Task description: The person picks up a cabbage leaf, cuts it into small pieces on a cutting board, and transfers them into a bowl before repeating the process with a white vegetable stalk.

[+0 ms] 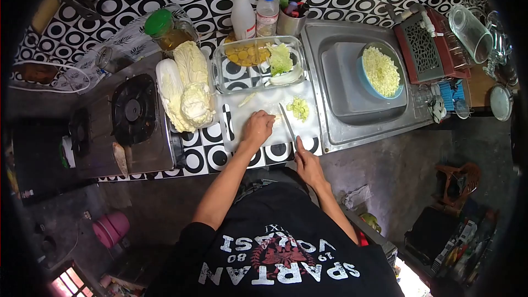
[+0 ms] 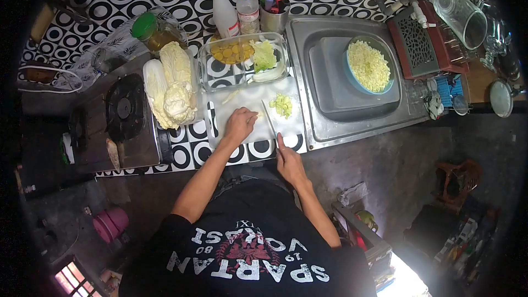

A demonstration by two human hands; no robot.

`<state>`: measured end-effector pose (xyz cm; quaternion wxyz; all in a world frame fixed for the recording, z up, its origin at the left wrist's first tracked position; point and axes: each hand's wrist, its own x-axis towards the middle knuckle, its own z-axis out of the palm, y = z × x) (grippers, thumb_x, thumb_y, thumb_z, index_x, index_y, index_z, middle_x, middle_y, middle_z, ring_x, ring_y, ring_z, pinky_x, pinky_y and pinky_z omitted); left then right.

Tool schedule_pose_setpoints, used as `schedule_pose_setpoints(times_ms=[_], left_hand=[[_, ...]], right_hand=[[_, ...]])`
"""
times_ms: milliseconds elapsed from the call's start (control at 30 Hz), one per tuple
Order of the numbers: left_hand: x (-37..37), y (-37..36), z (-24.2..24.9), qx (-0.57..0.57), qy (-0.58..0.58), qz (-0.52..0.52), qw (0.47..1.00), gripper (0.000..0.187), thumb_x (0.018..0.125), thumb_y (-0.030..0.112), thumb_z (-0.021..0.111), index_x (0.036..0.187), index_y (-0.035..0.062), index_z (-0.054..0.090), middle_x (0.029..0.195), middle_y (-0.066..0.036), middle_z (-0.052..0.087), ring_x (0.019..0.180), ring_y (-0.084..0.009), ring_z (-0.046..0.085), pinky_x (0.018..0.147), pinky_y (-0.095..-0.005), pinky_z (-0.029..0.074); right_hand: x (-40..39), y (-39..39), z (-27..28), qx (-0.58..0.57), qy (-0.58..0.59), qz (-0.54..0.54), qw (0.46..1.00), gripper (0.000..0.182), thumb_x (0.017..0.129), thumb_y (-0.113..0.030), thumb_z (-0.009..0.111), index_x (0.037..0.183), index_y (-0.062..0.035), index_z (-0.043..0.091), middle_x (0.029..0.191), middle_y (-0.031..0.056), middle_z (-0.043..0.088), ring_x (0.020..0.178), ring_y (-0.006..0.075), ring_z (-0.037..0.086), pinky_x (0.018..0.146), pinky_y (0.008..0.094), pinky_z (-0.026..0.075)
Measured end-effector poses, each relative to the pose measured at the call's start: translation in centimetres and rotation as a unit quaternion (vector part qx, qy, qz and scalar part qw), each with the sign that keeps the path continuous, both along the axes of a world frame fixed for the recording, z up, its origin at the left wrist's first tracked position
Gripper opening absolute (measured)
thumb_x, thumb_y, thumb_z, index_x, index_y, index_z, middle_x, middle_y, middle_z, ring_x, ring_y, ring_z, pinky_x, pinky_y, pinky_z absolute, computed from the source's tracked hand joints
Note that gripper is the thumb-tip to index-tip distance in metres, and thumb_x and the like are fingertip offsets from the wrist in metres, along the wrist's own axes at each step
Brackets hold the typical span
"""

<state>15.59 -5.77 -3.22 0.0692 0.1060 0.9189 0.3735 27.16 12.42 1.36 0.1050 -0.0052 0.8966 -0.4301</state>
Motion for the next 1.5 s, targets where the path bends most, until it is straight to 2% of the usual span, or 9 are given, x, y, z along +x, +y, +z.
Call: schedule_pose_setpoints(times_ms=[167, 267, 333, 467, 533, 633, 933, 1167, 1500], left_hand=[[-0.3, 0.6, 0.2, -0.017, 0.007, 0.024, 1.000, 0.017, 0.078, 0.010, 0.061, 0.092, 0.0077, 0.069, 0.086, -0.012, 0.063, 0.080, -0.0301, 0.060, 0.074, -0.0366, 0.048], [-1.2, 2.1, 0.2, 0.065, -0.034, 0.067, 0.995, 0.017, 0.078, 0.009, 0.061, 0.092, 0.0055, 0.068, 0.084, -0.012, 0.064, 0.073, -0.0301, 0.063, 0.070, -0.0358, 0.050], [-1.8, 3.3, 0.0, 0.281, -0.144, 0.176, 0.932, 0.018, 0.077, 0.009, 0.062, 0.093, 0.0031, 0.067, 0.080, -0.013, 0.064, 0.068, -0.0287, 0.063, 0.066, -0.0346, 0.051], [-2.2, 2.8, 1.1, 0.255, -0.076, 0.189, 0.945, 0.023, 0.075, 0.011, 0.064, 0.096, 0.0022, 0.067, 0.083, -0.013, 0.063, 0.074, -0.0285, 0.061, 0.072, -0.0372, 0.049], [-2.4, 0.1, 0.9, 0.013, 0.136, 0.165, 0.977, 0.034, 0.070, 0.012, 0.064, 0.103, 0.0021, 0.065, 0.095, -0.014, 0.059, 0.090, -0.0299, 0.055, 0.086, -0.0367, 0.042], [-2.3, -2.4, 1.1, -0.102, 0.107, 0.223, 0.963, 0.040, 0.071, 0.013, 0.063, 0.109, 0.0009, 0.059, 0.103, -0.019, 0.051, 0.098, -0.0354, 0.047, 0.090, -0.0401, 0.037], [-3.7, 0.5, -0.5, -0.045, -0.004, 0.133, 0.990, 0.024, 0.072, 0.003, 0.055, 0.094, -0.0024, 0.061, 0.088, -0.025, 0.060, 0.083, -0.0398, 0.059, 0.075, -0.0450, 0.048], [-3.4, 5.2, 0.6, 0.062, -0.142, 0.059, 0.986, 0.029, 0.073, 0.015, 0.069, 0.097, -0.0007, 0.064, 0.083, -0.016, 0.066, 0.076, -0.0219, 0.065, 0.072, -0.0308, 0.051], [-2.5, 6.8, 0.0, 0.163, -0.112, 0.035, 0.980, 0.029, 0.076, 0.010, 0.066, 0.104, 0.0002, 0.063, 0.088, -0.014, 0.067, 0.077, -0.0191, 0.065, 0.073, -0.0285, 0.052]], right_hand=[[0.4, 0.1, 0.0, -0.028, 0.001, 0.002, 1.000, 0.059, 0.085, -0.001, 0.051, 0.139, -0.0102, 0.032, 0.079, 0.0220, 0.058, 0.074, 0.0370, 0.059, 0.072, 0.0394, 0.046], [0.5, -0.2, 1.5, -0.056, -0.025, -0.054, 0.997, 0.053, 0.087, -0.004, 0.050, 0.138, -0.0090, 0.035, 0.077, 0.0196, 0.060, 0.070, 0.0301, 0.061, 0.070, 0.0346, 0.047], [0.6, -0.2, 1.9, -0.076, -0.013, -0.120, 0.990, 0.049, 0.090, -0.007, 0.048, 0.137, -0.0075, 0.036, 0.075, 0.0174, 0.061, 0.066, 0.0228, 0.062, 0.067, 0.0307, 0.047], [1.0, 0.8, 1.2, -0.050, 0.000, -0.167, 0.985, 0.047, 0.093, -0.013, 0.048, 0.138, -0.0072, 0.035, 0.067, 0.0089, 0.060, 0.064, 0.0118, 0.057, 0.063, 0.0264, 0.046], [1.3, 1.5, -0.2, -0.047, 0.003, -0.186, 0.981, 0.047, 0.092, -0.013, 0.048, 0.137, -0.0053, 0.036, 0.068, 0.0093, 0.061, 0.064, 0.0128, 0.058, 0.064, 0.0266, 0.047], [1.8, 2.1, -1.6, -0.017, 0.009, -0.204, 0.979, 0.047, 0.091, -0.009, 0.047, 0.136, -0.0025, 0.036, 0.070, 0.0116, 0.062, 0.065, 0.0173, 0.061, 0.066, 0.0284, 0.048], [0.4, 0.6, -1.8, -0.028, -0.011, -0.172, 0.985, 0.051, 0.089, -0.007, 0.048, 0.138, -0.0100, 0.034, 0.074, 0.0187, 0.061, 0.067, 0.0290, 0.063, 0.067, 0.0329, 0.048], [0.6, 1.8, -0.7, -0.048, -0.029, -0.133, 0.990, 0.050, 0.089, -0.008, 0.048, 0.137, -0.0101, 0.035, 0.075, 0.0182, 0.062, 0.069, 0.0283, 0.063, 0.069, 0.0329, 0.048], [1.0, 3.0, -0.1, -0.051, 0.000, -0.180, 0.982, 0.048, 0.089, -0.007, 0.049, 0.136, -0.0084, 0.038, 0.074, 0.0174, 0.061, 0.068, 0.0283, 0.062, 0.068, 0.0334, 0.047]])
